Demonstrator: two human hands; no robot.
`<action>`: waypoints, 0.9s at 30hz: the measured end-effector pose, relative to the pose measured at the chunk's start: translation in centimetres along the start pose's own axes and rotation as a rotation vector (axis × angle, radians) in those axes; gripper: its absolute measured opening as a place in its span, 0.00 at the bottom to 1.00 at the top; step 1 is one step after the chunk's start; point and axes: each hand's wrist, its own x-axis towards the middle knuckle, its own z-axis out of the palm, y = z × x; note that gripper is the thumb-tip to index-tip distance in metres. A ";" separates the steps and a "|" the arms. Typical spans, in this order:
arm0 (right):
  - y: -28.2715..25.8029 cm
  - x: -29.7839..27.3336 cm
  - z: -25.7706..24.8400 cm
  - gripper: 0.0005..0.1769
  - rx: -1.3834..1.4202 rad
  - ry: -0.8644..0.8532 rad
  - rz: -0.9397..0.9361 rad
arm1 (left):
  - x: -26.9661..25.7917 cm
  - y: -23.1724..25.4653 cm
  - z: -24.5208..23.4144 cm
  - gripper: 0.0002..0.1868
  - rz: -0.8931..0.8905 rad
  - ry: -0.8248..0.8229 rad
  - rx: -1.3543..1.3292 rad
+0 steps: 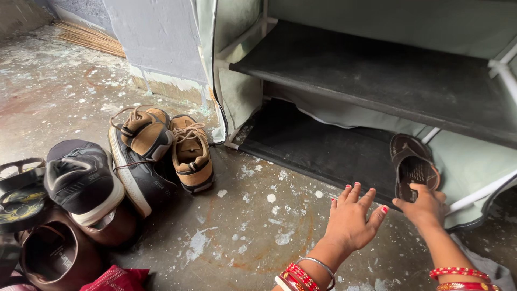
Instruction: The person removes various shoes and sandals from a multi-tiered fabric shoe rack and places them on the floor. After emptying the rack, the person uses a cloth to wipe the interior shelves.
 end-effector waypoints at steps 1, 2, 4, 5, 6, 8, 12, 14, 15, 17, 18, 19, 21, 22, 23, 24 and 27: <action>0.1 0.1 0.2 0.47 -0.016 -0.015 0.024 | 0.0 -0.3 0.2 0.37 -0.003 -0.002 0.001; 0.2 0.2 0.4 0.46 -0.041 -0.041 0.046 | 0.1 -0.6 0.4 0.37 -0.006 -0.004 0.002; -0.2 0.4 1.1 0.45 -0.089 -0.092 0.089 | 0.1 -1.0 0.6 0.37 -0.021 -0.014 0.000; -0.3 0.4 1.4 0.45 -0.138 -0.080 0.085 | 0.1 -1.2 0.5 0.37 -0.034 -0.022 -0.002; -0.6 0.4 1.6 0.44 -0.188 -0.067 0.079 | 0.0 -1.3 0.5 0.37 -0.046 -0.028 -0.004; -1.0 0.5 1.8 0.45 -0.256 -0.056 0.081 | -0.2 -1.5 0.2 0.37 -0.065 -0.028 -0.016; -1.2 -0.1 1.5 0.49 -0.326 -0.042 0.058 | -0.6 -1.4 -0.4 0.36 -0.077 -0.030 -0.016; -1.5 -0.5 1.1 0.52 -0.355 -0.030 0.042 | -0.9 -1.2 -0.7 0.36 -0.069 -0.024 -0.015; -1.8 -0.7 0.8 0.53 -0.367 -0.027 0.044 | -1.0 -1.0 -0.8 0.36 -0.064 -0.020 -0.014; -2.4 -1.1 0.3 0.57 -0.335 -0.052 0.082 | -1.3 -0.9 -1.2 0.36 -0.072 -0.028 -0.019; -2.7 -1.1 -0.1 0.61 -0.292 -0.077 0.118 | -1.4 -0.8 -1.4 0.36 -0.075 -0.032 -0.023; -3.0 -1.2 -0.6 0.64 -0.248 -0.103 0.153 | -1.5 -0.6 -1.6 0.36 -0.076 -0.028 -0.018; -3.6 -1.7 -1.6 0.72 -0.275 -0.196 0.105 | -1.9 -0.4 -2.0 0.36 -0.083 -0.017 -0.007; -4.0 -1.8 -2.1 0.76 -0.288 -0.239 0.080 | -2.0 -0.3 -2.3 0.36 -0.086 -0.017 -0.012; -4.5 -2.0 -2.3 0.74 -0.217 -0.217 0.108 | -2.2 -0.1 -2.6 0.36 -0.090 -0.017 -0.017; -5.0 -2.4 -2.5 0.72 -0.146 -0.194 0.136 | -2.4 0.0 -2.8 0.36 -0.094 -0.018 -0.023; -6.2 -3.8 -2.9 0.66 0.110 -0.133 0.192 | -3.1 0.5 -3.7 0.35 -0.100 -0.013 -0.029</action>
